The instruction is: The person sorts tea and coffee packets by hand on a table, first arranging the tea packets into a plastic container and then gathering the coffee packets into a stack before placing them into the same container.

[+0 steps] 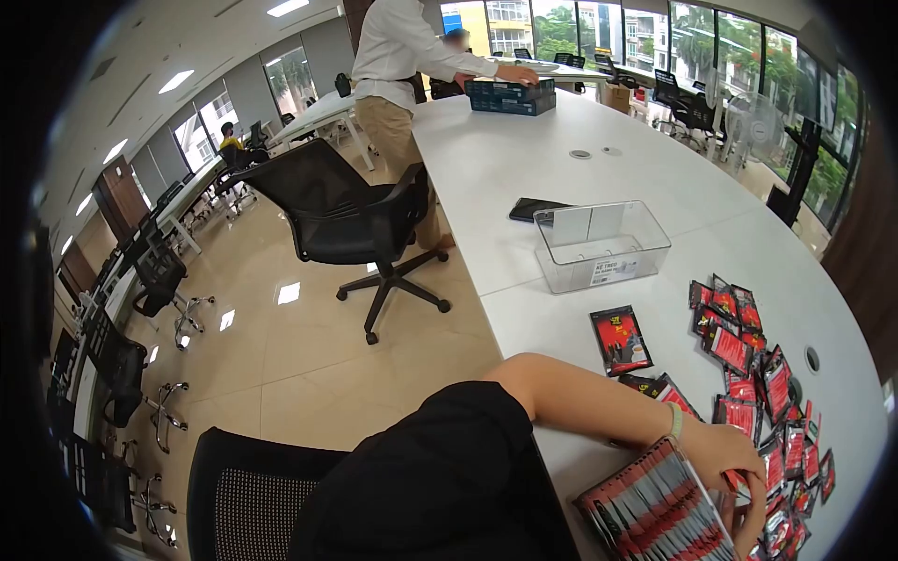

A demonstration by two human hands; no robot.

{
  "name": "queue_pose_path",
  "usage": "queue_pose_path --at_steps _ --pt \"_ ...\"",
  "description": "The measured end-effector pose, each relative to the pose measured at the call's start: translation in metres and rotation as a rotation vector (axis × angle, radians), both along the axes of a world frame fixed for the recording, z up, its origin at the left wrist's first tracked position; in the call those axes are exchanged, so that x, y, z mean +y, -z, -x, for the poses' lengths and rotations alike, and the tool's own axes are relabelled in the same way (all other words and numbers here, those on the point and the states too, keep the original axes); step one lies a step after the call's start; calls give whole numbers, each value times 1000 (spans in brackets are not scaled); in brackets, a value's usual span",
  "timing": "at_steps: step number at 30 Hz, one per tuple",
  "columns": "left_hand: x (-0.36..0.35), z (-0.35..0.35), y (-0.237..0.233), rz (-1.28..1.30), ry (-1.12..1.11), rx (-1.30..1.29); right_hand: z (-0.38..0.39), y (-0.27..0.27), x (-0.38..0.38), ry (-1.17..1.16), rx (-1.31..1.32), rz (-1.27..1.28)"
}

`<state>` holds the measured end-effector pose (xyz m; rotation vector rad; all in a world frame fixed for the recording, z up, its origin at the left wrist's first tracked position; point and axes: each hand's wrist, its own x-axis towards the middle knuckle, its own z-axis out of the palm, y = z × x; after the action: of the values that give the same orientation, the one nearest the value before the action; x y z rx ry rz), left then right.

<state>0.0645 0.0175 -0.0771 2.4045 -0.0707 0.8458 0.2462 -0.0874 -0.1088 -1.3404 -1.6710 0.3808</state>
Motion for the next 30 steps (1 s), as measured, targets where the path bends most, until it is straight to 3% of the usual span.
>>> queue_pose_path --at_steps 10,15,17,19,22,26,30 --pt "0 0 1 11 0 7 -7 -4 -6 9 -85 52" --pt "-6 9 -12 84 -32 117 -4 -17 -8 58 -340 -174" --pt "-6 8 -10 109 -63 175 -7 -28 -10 127 -390 -124" --pt "-4 5 -3 99 -58 -29 -13 -29 -11 268 -558 -171" --pt "0 2 1 59 -87 -36 -11 -29 -9 338 -743 -210" --pt "1 6 -5 110 -134 23 -16 -28 -7 215 -677 -57" --pt "5 1 1 143 -136 -77 -6 -33 -9 210 -696 -108"
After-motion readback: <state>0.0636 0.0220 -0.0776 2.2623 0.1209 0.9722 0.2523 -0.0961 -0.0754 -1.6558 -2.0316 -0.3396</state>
